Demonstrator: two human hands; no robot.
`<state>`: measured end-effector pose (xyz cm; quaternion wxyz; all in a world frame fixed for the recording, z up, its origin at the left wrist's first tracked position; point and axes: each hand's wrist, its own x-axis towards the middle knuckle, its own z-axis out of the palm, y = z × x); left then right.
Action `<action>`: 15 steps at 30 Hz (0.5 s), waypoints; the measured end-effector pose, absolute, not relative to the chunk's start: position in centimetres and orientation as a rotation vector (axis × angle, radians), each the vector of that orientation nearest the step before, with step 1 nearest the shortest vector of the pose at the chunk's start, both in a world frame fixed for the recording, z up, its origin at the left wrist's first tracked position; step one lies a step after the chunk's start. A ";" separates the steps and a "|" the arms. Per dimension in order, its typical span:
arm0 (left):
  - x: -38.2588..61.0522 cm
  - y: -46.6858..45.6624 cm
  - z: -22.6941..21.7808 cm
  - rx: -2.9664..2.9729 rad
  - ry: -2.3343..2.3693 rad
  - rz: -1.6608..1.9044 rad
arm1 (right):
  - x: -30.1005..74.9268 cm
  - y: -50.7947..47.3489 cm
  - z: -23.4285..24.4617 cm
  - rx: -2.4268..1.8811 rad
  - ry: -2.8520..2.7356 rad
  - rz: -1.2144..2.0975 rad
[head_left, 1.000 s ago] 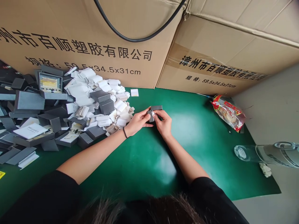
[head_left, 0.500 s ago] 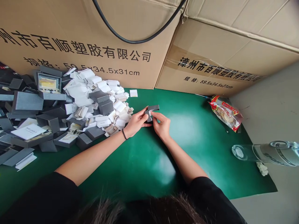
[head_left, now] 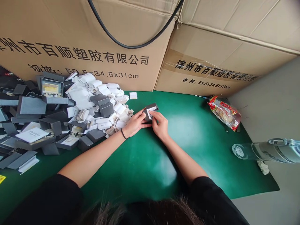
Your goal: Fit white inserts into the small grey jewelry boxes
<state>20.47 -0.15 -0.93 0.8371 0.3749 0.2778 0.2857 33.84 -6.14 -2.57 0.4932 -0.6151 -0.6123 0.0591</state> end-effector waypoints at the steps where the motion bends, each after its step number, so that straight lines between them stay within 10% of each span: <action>1: 20.4 0.0 -0.9 0.786 0.569 0.592 | 34.0 -6.1 -2.5 -1.495 -1.453 0.115; 15: 20.1 0.1 -1.1 0.896 0.537 0.550 | 34.7 -6.5 -2.5 -2.092 -1.803 -0.198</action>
